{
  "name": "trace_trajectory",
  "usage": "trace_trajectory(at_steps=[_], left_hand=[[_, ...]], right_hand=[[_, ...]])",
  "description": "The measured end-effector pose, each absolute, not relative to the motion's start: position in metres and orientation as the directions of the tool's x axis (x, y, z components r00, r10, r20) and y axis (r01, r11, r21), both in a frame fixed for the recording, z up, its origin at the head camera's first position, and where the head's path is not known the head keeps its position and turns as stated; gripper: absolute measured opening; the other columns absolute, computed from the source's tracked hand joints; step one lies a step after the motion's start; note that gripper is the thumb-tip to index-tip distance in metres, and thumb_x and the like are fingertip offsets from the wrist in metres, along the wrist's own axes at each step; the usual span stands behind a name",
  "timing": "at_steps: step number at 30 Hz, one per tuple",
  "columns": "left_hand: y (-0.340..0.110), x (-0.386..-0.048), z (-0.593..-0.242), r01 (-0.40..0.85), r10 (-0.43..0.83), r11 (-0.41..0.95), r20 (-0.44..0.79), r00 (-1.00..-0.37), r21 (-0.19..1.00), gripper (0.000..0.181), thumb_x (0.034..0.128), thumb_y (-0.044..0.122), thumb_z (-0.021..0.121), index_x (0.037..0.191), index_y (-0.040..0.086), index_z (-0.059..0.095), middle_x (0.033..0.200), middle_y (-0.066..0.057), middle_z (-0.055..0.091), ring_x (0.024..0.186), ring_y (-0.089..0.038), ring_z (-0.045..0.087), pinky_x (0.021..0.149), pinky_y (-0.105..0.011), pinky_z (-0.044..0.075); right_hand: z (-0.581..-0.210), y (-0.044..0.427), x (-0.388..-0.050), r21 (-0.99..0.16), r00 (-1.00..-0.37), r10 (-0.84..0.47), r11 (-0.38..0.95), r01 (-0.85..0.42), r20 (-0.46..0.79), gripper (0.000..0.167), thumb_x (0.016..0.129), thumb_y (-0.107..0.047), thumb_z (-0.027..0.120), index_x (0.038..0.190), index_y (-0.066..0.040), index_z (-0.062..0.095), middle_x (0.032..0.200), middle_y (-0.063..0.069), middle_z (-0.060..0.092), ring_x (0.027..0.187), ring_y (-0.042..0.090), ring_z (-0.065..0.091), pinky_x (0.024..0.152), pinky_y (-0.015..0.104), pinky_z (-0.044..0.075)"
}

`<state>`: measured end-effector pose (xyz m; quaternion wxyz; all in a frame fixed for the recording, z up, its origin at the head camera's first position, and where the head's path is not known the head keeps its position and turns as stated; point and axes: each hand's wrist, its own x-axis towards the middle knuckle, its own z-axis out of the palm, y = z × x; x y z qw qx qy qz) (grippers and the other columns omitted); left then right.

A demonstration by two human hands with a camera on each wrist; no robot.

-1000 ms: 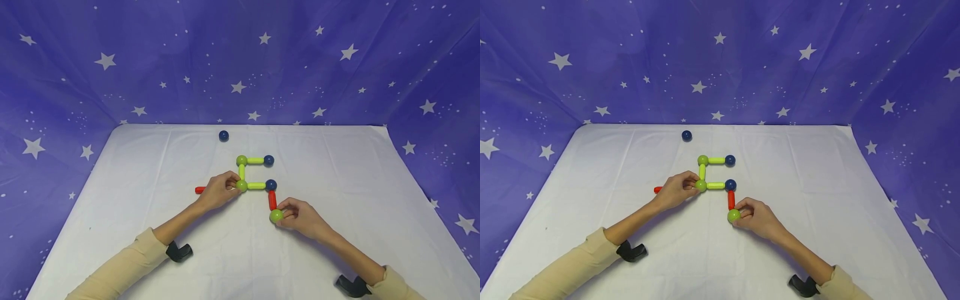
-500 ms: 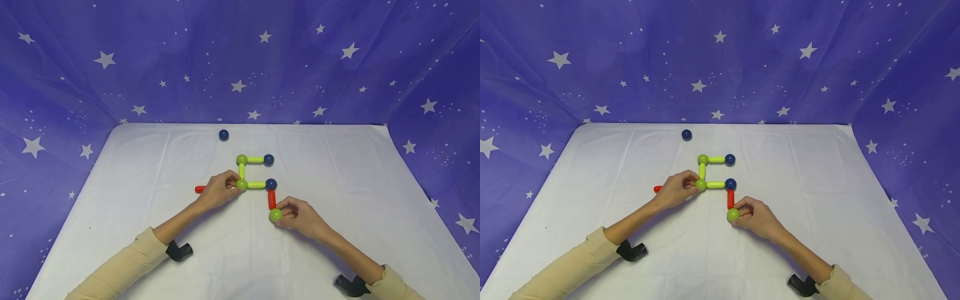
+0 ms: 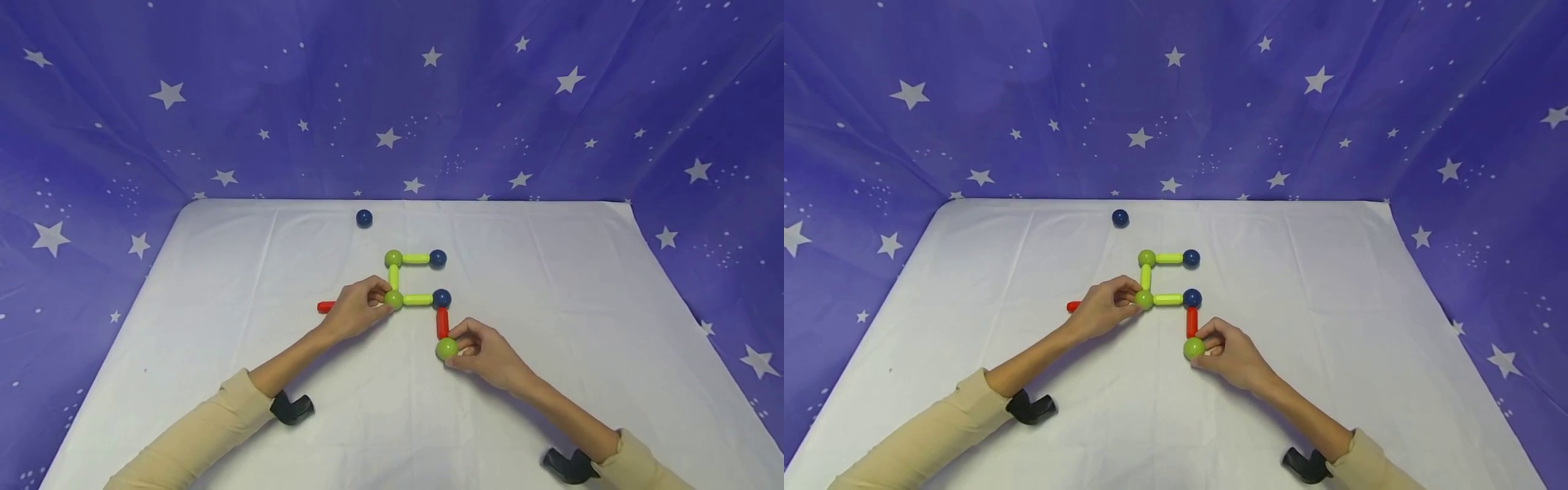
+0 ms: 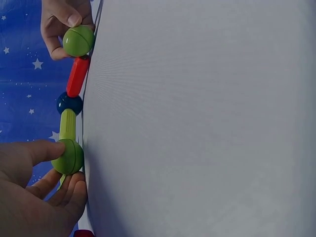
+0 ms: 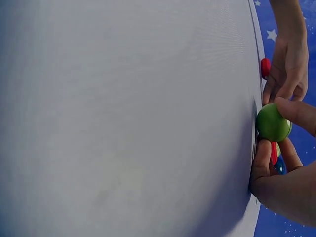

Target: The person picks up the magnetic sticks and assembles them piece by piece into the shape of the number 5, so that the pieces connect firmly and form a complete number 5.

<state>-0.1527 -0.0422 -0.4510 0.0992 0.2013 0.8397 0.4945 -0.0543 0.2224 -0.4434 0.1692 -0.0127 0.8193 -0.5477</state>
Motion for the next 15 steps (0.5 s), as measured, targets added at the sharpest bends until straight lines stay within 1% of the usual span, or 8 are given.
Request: trace_trajectory(at_steps=[5, 10, 15], left_hand=[[-0.0428, -0.1532, -0.4509, 0.239, 0.434, 0.438, 0.029, -0.901, 0.866, 0.027, 0.0850, 0.003, 0.077, 0.109, -0.001, 0.065, 0.102, -0.007, 0.069, 0.093, -0.018, 0.065, 0.084, -0.029, 0.055], [-0.0436, -0.1535, -0.4510, 0.241, 0.428, 0.434, 0.037, -0.903, 0.868, 0.027, 0.0848, 0.003, 0.077, 0.109, 0.000, 0.065, 0.101, -0.008, 0.068, 0.092, -0.018, 0.065, 0.084, -0.030, 0.055], [-0.0437, -0.1540, -0.4520, 0.241, 0.429, 0.430, 0.038, -0.903, 0.870, 0.027, 0.0849, 0.003, 0.077, 0.109, -0.001, 0.065, 0.101, -0.008, 0.068, 0.092, -0.018, 0.065, 0.084, -0.031, 0.055]], right_hand=[[-0.4432, 0.2183, -0.0548, -0.903, -0.948, -0.195, 0.401, 0.156, -0.251, 0.040, 0.078, -0.001, 0.082, 0.112, 0.000, 0.060, 0.094, 0.007, 0.067, 0.079, 0.021, 0.060, 0.066, 0.023, 0.048], [-0.4413, 0.2167, -0.0552, -0.908, -0.952, -0.197, 0.394, 0.144, -0.236, 0.040, 0.079, 0.000, 0.081, 0.113, 0.001, 0.060, 0.094, 0.008, 0.067, 0.080, 0.021, 0.059, 0.065, 0.023, 0.046], [-0.4399, 0.2150, -0.0568, -0.901, -0.954, -0.191, 0.413, 0.136, -0.232, 0.040, 0.079, -0.001, 0.082, 0.112, 0.000, 0.060, 0.095, 0.007, 0.068, 0.080, 0.021, 0.058, 0.064, 0.024, 0.044]])
